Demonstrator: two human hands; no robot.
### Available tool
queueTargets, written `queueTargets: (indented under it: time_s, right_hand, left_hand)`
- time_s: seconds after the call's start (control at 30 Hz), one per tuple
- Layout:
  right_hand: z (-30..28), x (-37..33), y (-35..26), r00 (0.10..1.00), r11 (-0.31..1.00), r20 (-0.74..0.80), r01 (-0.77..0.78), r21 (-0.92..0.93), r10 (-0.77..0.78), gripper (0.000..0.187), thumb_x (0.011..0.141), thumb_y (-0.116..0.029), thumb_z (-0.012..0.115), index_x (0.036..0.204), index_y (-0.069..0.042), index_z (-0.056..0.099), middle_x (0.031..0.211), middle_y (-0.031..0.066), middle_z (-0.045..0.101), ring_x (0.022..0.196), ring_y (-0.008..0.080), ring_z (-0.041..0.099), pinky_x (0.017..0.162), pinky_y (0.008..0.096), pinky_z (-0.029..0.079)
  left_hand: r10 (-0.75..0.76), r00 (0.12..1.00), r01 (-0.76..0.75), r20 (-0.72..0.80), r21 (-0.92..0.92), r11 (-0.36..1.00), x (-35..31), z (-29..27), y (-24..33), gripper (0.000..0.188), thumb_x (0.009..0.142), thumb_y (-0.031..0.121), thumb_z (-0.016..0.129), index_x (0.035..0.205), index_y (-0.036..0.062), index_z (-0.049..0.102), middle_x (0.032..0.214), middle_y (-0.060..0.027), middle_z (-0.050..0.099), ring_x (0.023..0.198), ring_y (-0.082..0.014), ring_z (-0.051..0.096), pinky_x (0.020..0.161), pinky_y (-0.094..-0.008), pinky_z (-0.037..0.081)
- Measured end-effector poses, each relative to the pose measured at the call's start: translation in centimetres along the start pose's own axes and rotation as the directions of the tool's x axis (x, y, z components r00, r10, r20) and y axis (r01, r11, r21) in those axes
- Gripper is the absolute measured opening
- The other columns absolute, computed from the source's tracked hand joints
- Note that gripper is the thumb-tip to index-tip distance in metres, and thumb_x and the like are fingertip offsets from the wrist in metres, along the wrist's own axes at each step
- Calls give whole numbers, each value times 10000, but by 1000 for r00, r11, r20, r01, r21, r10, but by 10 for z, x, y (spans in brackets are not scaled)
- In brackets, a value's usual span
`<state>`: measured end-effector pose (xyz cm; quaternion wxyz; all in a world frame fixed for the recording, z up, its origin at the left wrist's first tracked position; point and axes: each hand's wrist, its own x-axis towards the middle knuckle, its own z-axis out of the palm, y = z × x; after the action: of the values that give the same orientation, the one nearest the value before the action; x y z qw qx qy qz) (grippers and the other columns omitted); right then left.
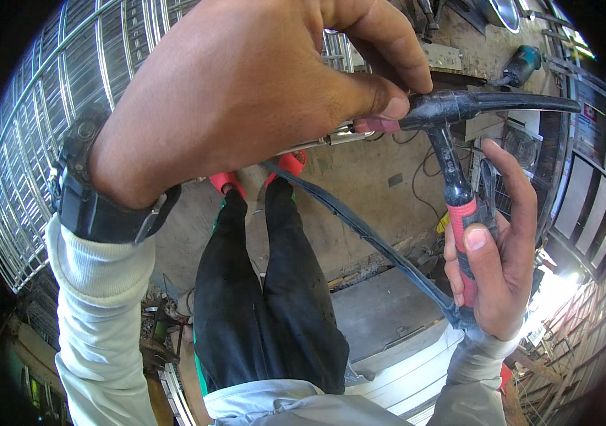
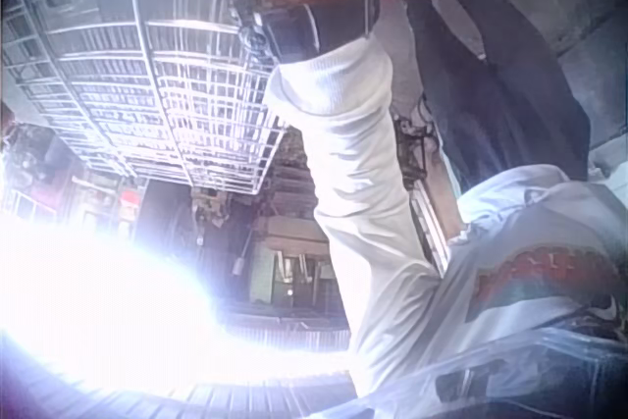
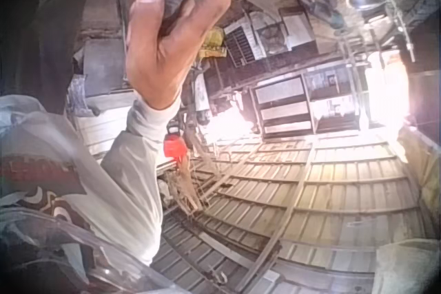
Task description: The person assembles a rectangular metal wire cage on a workbench. They use pliers to bend and secure wire ends, then weld joints with a handheld welding torch, and hammer welds to flatten them. The cage is flipped and repositioned during the process.
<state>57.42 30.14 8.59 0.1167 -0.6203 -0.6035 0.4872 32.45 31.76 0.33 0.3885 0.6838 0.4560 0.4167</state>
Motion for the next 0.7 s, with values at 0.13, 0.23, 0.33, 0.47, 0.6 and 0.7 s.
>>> queueTargets:
  time_s: [0.13, 0.23, 0.33, 0.47, 0.6, 0.7]
  right_hand:
    - [-2, 0, 0, 1000, 999, 7, -10, -33, 11, 685, 967, -249, 590, 1550, -17, 314, 1059, 137, 621, 502, 41, 466, 395, 177, 362]
    - [0, -1, 3, 999, 999, -35, 11, -50, -13, 693, 965, -263, 600, 1549, -18, 318, 1034, 134, 620, 502, 40, 464, 397, 176, 359]
    - [2, -4, 3, 999, 999, -32, 14, -44, -15, 697, 965, -268, 601, 1550, -18, 316, 1016, 129, 616, 498, 41, 462, 397, 177, 357]
    - [5, -9, 6, 999, 999, -35, 16, -39, -18, 703, 964, -273, 604, 1551, -18, 314, 993, 123, 612, 493, 43, 458, 397, 177, 354]
    - [7, -14, 5, 999, 999, -36, 26, -48, -27, 709, 963, -279, 607, 1552, -17, 312, 969, 118, 607, 488, 44, 455, 397, 178, 352]
    - [14, -17, 7, 999, 999, -44, 27, -42, -29, 713, 962, -283, 608, 1553, -17, 310, 951, 113, 604, 484, 45, 452, 397, 179, 350]
  left_hand:
    - [-33, 999, 30, 27, 97, 995, 1, 1, 12, 164, 827, 156, 839, 972, 89, 804, 931, -42, 758, 968, -200, 655, 851, -350, 517]
    - [43, 999, -43, -2, -18, 999, -3, 1, 0, 164, 822, 141, 841, 972, 87, 803, 928, -44, 757, 963, -198, 656, 849, -349, 517]
    - [-1, 1000, 0, 13, 33, 999, -4, 0, 8, 172, 818, 133, 842, 978, 84, 800, 928, -50, 756, 960, -199, 659, 846, -351, 519]
    - [13, 1000, -11, 25, -63, 998, -9, -1, 6, 185, 817, 123, 841, 991, 79, 795, 933, -57, 756, 961, -202, 662, 850, -352, 519]
    - [75, 997, -69, 23, -216, 974, -15, 4, -18, 195, 811, 109, 841, 996, 72, 792, 943, -60, 758, 961, -199, 663, 857, -349, 518]
    - [44, 999, -40, 25, -156, 987, -21, 4, -7, 200, 807, 105, 842, 998, 70, 791, 947, -59, 758, 959, -196, 663, 859, -346, 518]
